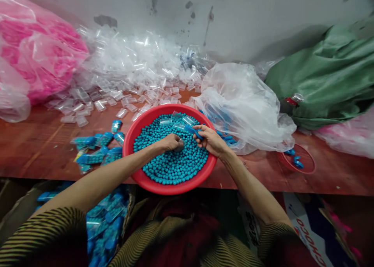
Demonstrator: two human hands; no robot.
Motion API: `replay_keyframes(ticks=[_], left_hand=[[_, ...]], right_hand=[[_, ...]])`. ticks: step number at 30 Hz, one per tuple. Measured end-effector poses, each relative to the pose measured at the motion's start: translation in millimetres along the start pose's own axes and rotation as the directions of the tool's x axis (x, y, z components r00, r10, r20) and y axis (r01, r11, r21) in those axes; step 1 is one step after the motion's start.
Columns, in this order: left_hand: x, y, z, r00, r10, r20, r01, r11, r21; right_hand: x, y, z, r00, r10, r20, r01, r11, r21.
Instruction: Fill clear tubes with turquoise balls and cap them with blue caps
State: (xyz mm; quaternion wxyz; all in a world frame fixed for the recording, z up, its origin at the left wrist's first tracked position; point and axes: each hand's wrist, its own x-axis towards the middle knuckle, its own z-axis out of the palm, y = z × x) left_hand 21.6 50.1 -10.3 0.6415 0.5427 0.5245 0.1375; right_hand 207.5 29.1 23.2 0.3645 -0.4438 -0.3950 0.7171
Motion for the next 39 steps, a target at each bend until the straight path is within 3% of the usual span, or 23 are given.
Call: replay_keyframes(ticks=[3,6,8,10,11,12,14,16,18,20,22,25,27,30,35,39], left_hand=[[1,4,2.4,1.000,-0.023,-0.010,0.023,1.000,0.018],[-2,5,2.7,0.996,0.033,-0.082,-0.032,0.999,0.008],[-5,3,2.3,0.979,0.117,-0.164,-0.122,0.992,-0.021],[-8,-1,1.1,0.961,0.153,-0.230,-0.170,0.984,-0.054],[-10,-4,0.0,0.958,0.138,-0.253,-0.154,0.987,-0.046],[-12,-7,-1.5,0.954,0.116,-0.277,-0.120,0.993,0.001],[-21,-12,-5.6,0.944,0.093,-0.317,-0.016,0.971,0.237],[-33,-15,-9.8,0.932,0.123,-0.342,0.096,0.824,0.558],[-46,-15,-12.8,0.923,0.227,-0.311,0.129,0.579,0.805],[-56,-14,-14.2,0.917,0.344,-0.201,0.076,0.342,0.936],[-60,-12,-15.0,0.919,0.393,-0.030,-0.037,0.163,0.986],[-57,-10,-16.7,0.930,0.329,0.166,-0.193,0.052,0.980],[-54,-9,-18.0,0.933,0.299,0.199,-0.225,0.053,0.973],[-51,-8,-17.9,0.950,0.268,0.161,-0.197,0.116,0.973],[-32,0,-6.0,0.994,0.104,0.025,-0.066,0.414,0.908],[-9,4,5.2,0.997,0.076,-0.002,-0.040,0.541,0.840]], right_hand=[[-5,0,-8,0.995,-0.014,0.100,0.004,0.995,0.101],[-7,0,-13,0.991,-0.031,0.133,0.022,0.998,0.067],[-6,1,-13,0.992,-0.044,0.121,0.050,0.998,-0.047],[-6,2,-10,0.992,-0.087,0.090,0.109,0.952,-0.285],[-6,3,-7,0.989,-0.127,0.082,0.150,0.876,-0.458],[-8,4,-4,0.982,-0.168,0.088,0.185,0.745,-0.641],[-11,7,5,0.970,-0.192,0.149,0.211,0.360,-0.909],[-15,9,13,0.973,-0.120,0.199,0.201,0.011,-0.979],[-16,10,21,0.975,-0.051,0.215,0.202,-0.180,-0.963],[-14,11,28,0.975,-0.046,0.217,0.198,-0.256,-0.946],[-7,13,33,0.978,-0.049,0.204,0.182,-0.284,-0.941],[3,17,39,0.982,-0.008,0.186,0.175,-0.298,-0.938],[5,19,40,0.981,0.012,0.193,0.187,-0.302,-0.935],[1,18,35,0.980,-0.006,0.198,0.186,-0.308,-0.933],[-8,12,27,0.988,-0.078,0.135,0.103,-0.325,-0.940],[-3,13,26,0.994,-0.043,0.097,0.080,-0.290,-0.954]])
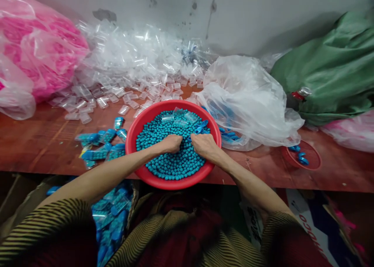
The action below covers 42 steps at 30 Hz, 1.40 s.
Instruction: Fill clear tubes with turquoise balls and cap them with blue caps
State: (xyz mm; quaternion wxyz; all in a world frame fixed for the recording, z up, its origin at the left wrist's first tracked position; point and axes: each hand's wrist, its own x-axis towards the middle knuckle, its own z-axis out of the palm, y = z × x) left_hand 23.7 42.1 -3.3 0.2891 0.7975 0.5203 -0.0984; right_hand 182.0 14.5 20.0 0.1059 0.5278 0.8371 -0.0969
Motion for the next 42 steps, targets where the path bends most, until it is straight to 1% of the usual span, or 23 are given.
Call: replay_keyframes(ticks=[3,4,5,6,7,8,9,10,11,13,16,19,21,23,24,25,27,28,29,32,34,38,42], left_hand=[[5,-6,2.9,1.000,0.001,0.002,0.000,0.990,-0.140],[4,-10,3.3,1.000,0.006,0.003,-0.006,0.970,-0.243],[2,-15,3.5,1.000,0.013,0.007,-0.009,0.922,-0.388],[-1,-20,3.4,1.000,0.020,0.015,-0.008,0.832,-0.555],[-5,-24,3.1,0.999,0.030,0.027,-0.001,0.702,-0.712],[-8,-27,2.5,0.998,0.042,0.045,0.014,0.556,-0.831],[-10,-29,1.8,0.996,0.054,0.065,0.035,0.431,-0.902],[-12,-30,1.1,0.994,0.065,0.085,0.056,0.355,-0.933],[-14,-30,0.3,0.992,0.074,0.100,0.072,0.309,-0.948],[-16,-29,-0.8,0.990,0.085,0.108,0.084,0.252,-0.964],[-19,-27,-0.5,0.992,0.098,0.076,0.058,0.177,-0.983],[-24,-26,2.3,0.992,0.117,0.039,0.027,0.100,-0.995],[-28,-23,4.4,0.992,0.125,0.002,-0.008,0.082,-0.997],[-32,-19,5.8,0.991,0.133,-0.026,-0.037,0.082,-0.996],[-35,-17,6.2,0.990,0.139,-0.038,-0.049,0.077,-0.996],[-37,-15,6.3,0.988,0.146,-0.046,-0.057,0.068,-0.996],[-40,-12,6.6,0.987,0.151,-0.061,-0.069,0.052,-0.996],[-41,-11,6.9,0.987,0.144,-0.075,-0.083,0.052,-0.995],[-42,-10,7.4,0.987,0.131,-0.091,-0.099,0.056,-0.994],[-44,-7,10.0,0.985,0.099,-0.139,-0.147,0.069,-0.987],[-47,-4,11.9,0.983,0.084,-0.164,-0.170,0.073,-0.983],[-55,2,13.7,0.978,0.004,-0.210,-0.209,0.107,-0.972],[-62,5,12.1,0.961,-0.048,-0.271,-0.257,0.194,-0.947]], right_hand=[[5,6,2,1.000,-0.001,0.001,0.001,0.986,0.165],[7,9,2,1.000,-0.005,-0.003,0.005,0.966,0.260],[8,12,2,1.000,-0.007,0.001,0.007,0.929,0.369],[8,15,1,1.000,-0.008,0.012,0.001,0.873,0.488],[9,17,1,0.999,-0.008,0.035,-0.015,0.798,0.603],[9,19,1,0.998,-0.003,0.069,-0.046,0.709,0.703],[10,20,2,0.995,0.005,0.104,-0.084,0.618,0.781],[10,19,2,0.992,0.018,0.128,-0.118,0.535,0.837],[11,19,3,0.990,0.036,0.139,-0.139,0.468,0.873],[12,16,6,0.991,0.074,0.115,-0.135,0.396,0.908],[13,13,9,0.995,0.103,-0.012,-0.028,0.373,0.927],[12,10,10,0.985,0.080,-0.155,0.112,0.394,0.912],[11,7,9,0.970,0.050,-0.237,0.189,0.453,0.871],[11,5,8,0.958,0.025,-0.285,0.236,0.496,0.836],[11,4,7,0.959,0.013,-0.282,0.241,0.482,0.842],[11,3,7,0.966,0.006,-0.260,0.230,0.442,0.867],[12,3,6,0.980,-0.010,-0.198,0.190,0.326,0.926],[12,3,6,0.982,-0.015,-0.190,0.186,0.292,0.938],[12,3,7,0.979,-0.012,-0.205,0.200,0.290,0.936],[8,1,7,0.952,0.007,-0.306,0.279,0.390,0.878],[6,-2,7,0.947,0.030,-0.320,0.277,0.426,0.861],[1,-7,7,0.950,0.053,-0.308,0.260,0.411,0.874],[-2,-5,7,0.949,0.012,-0.314,0.290,0.353,0.890]])
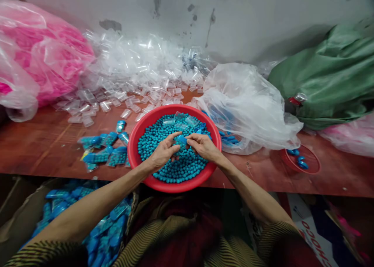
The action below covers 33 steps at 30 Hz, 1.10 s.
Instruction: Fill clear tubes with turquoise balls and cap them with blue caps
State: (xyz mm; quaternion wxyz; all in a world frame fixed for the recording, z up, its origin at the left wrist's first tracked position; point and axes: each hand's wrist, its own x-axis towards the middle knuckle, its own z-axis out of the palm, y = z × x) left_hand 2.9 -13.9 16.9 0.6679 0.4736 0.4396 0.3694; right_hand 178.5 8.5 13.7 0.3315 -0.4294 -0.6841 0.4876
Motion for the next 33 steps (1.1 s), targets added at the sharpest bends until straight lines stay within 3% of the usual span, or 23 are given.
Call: replay_keyframes(ticks=[5,11,15,23,29,33], left_hand=[[-2,3,2.0,1.000,-0.009,-0.010,0.009,1.000,-0.003],[-3,3,2.8,0.998,-0.065,0.020,0.065,0.998,-0.020],[-4,5,4.8,0.998,-0.055,0.001,0.055,0.998,0.007],[-6,3,20.6,0.993,-0.019,-0.119,0.020,1.000,0.006],[-7,2,5.4,0.997,-0.014,-0.071,0.022,0.993,0.118],[-10,3,-0.5,1.000,-0.013,-0.025,0.017,0.985,0.172]], right_hand=[[-2,3,-2,0.999,-0.053,-0.002,0.053,0.998,-0.043],[-7,5,5,0.999,0.003,-0.037,-0.003,1.000,-0.019],[-11,2,5,1.000,-0.023,-0.017,0.022,0.998,-0.054],[-11,7,7,0.998,0.058,0.021,-0.060,0.992,0.115],[-6,-2,-6,0.976,0.123,0.183,-0.166,0.955,0.246],[2,-7,-7,0.977,0.214,0.011,-0.208,0.932,0.298]])
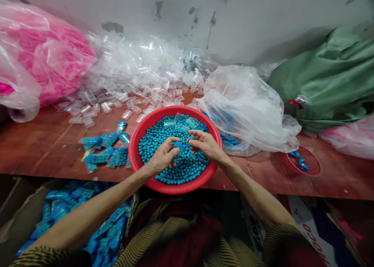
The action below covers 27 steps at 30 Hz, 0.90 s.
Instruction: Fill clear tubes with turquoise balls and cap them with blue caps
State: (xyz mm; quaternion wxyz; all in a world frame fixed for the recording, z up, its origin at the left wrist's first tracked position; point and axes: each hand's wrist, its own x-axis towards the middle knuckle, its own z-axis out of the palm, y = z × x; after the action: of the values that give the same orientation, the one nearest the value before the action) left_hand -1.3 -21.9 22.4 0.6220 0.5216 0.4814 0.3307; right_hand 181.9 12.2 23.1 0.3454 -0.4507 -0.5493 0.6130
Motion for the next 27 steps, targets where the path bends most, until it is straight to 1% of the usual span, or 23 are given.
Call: replay_keyframes(ticks=[1,2,3,4,6,8,10,11,13,15,18,20,22,24,26,27], left_hand=[[-1,0,0.7,1.000,0.000,-0.005,0.000,1.000,0.012],[-1,0,2.1,1.000,0.003,-0.015,-0.003,1.000,0.018],[-2,-1,4.0,0.999,0.015,-0.031,-0.014,1.000,0.017],[-2,-1,6.1,0.998,0.031,-0.051,-0.031,0.999,0.008],[-2,-1,10.1,0.993,0.066,-0.098,-0.069,0.997,-0.022],[-2,1,12.8,0.985,0.096,-0.145,-0.106,0.992,-0.061],[-2,2,13.8,0.982,0.105,-0.159,-0.123,0.986,-0.109],[-2,3,14.0,0.984,0.100,-0.147,-0.121,0.982,-0.142],[-3,4,14.2,0.992,0.073,-0.104,-0.094,0.972,-0.214],[-4,4,15.6,0.996,0.040,-0.076,-0.059,0.964,-0.259],[-6,3,20.8,0.994,0.014,-0.105,-0.043,0.960,-0.278],[-6,2,25.2,0.992,0.011,-0.127,-0.046,0.960,-0.277],[-6,1,28.0,0.991,0.021,-0.136,-0.055,0.968,-0.247],[-4,-1,27.6,0.988,0.045,-0.148,-0.069,0.984,-0.163],[-2,-2,22.3,0.983,0.083,-0.162,-0.086,0.996,-0.012],[-2,-1,17.5,0.981,0.106,-0.163,-0.095,0.992,0.079]], right_hand=[[1,-1,3,0.999,-0.022,-0.045,0.020,0.999,-0.040],[1,-1,6,0.995,-0.070,-0.073,0.062,0.992,-0.113],[0,-1,10,0.987,-0.139,-0.075,0.120,0.970,-0.210],[-2,-2,13,0.976,-0.213,-0.049,0.187,0.930,-0.317],[-8,-2,21,0.946,-0.317,0.061,0.304,0.808,-0.505],[-15,0,27,0.930,-0.324,0.174,0.360,0.698,-0.619],[-20,3,33,0.929,-0.292,0.228,0.367,0.634,-0.681],[-22,4,35,0.932,-0.283,0.227,0.358,0.614,-0.703],[-25,6,40,0.938,-0.291,0.186,0.329,0.587,-0.740],[-26,7,43,0.934,-0.325,0.147,0.315,0.555,-0.770],[-27,8,47,0.914,-0.375,0.155,0.337,0.489,-0.805],[-28,10,48,0.908,-0.385,0.163,0.341,0.456,-0.822],[-29,13,50,0.914,-0.375,0.153,0.322,0.445,-0.836],[-29,14,53,0.931,-0.340,0.135,0.287,0.450,-0.846],[-29,14,56,0.948,-0.284,0.144,0.267,0.464,-0.844],[-30,13,57,0.953,-0.255,0.166,0.273,0.472,-0.838]])
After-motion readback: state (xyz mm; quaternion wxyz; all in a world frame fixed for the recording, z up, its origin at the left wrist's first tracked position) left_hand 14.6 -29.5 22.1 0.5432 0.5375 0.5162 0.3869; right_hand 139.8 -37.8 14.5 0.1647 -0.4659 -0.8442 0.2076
